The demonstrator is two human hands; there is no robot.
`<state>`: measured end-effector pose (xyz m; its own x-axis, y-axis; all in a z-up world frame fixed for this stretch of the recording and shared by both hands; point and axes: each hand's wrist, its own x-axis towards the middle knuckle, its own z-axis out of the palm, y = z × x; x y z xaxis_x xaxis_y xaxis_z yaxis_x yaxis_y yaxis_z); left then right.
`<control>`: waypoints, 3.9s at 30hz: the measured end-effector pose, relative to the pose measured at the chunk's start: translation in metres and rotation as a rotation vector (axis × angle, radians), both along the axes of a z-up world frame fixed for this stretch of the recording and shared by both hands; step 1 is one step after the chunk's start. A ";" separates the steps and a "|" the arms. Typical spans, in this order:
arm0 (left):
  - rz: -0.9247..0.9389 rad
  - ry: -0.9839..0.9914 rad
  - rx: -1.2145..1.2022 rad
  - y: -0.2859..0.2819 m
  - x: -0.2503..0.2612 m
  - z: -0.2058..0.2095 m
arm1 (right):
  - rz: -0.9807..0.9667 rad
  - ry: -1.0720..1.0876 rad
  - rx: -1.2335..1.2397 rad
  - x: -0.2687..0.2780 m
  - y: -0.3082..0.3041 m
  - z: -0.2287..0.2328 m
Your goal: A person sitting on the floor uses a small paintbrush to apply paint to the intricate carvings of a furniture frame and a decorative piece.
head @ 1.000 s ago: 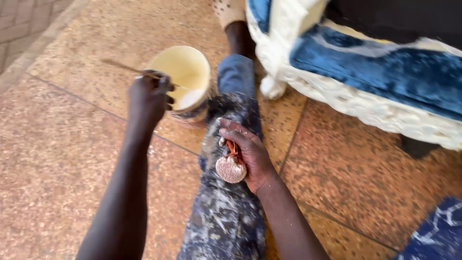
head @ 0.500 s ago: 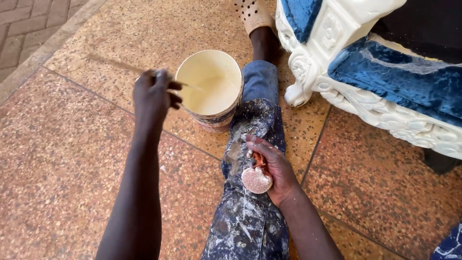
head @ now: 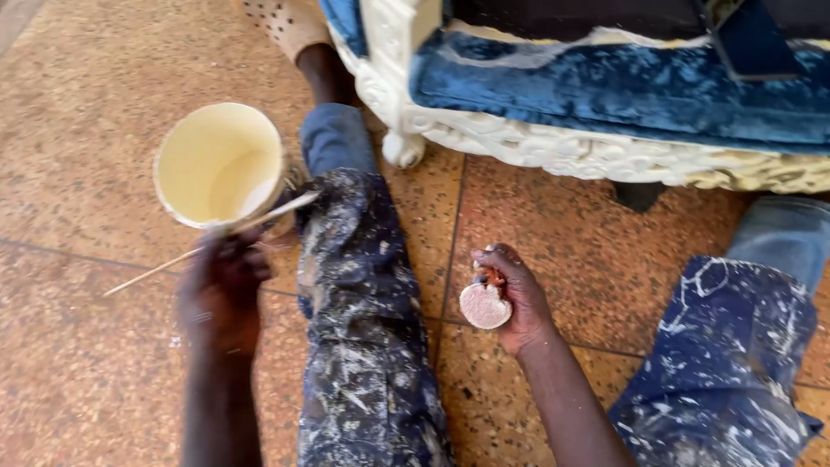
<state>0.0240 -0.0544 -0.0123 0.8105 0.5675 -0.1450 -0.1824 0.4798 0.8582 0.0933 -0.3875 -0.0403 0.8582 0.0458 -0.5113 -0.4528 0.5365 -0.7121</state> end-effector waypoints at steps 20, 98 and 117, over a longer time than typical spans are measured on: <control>-0.223 -0.248 0.630 -0.336 0.137 -0.035 | -0.155 0.085 0.001 0.014 -0.149 -0.042; -0.156 -0.287 1.232 -0.338 0.115 0.005 | -0.032 -0.149 0.152 0.013 -0.153 -0.027; -0.492 0.018 1.875 -0.361 0.130 -0.006 | -0.143 -0.097 0.141 0.016 -0.184 -0.031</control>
<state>0.1545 -0.4155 -0.0183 0.9278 -0.2548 0.2726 -0.3261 -0.9087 0.2607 0.1096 -0.5712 -0.0718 0.9059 -0.0147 -0.4233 -0.2982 0.6874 -0.6622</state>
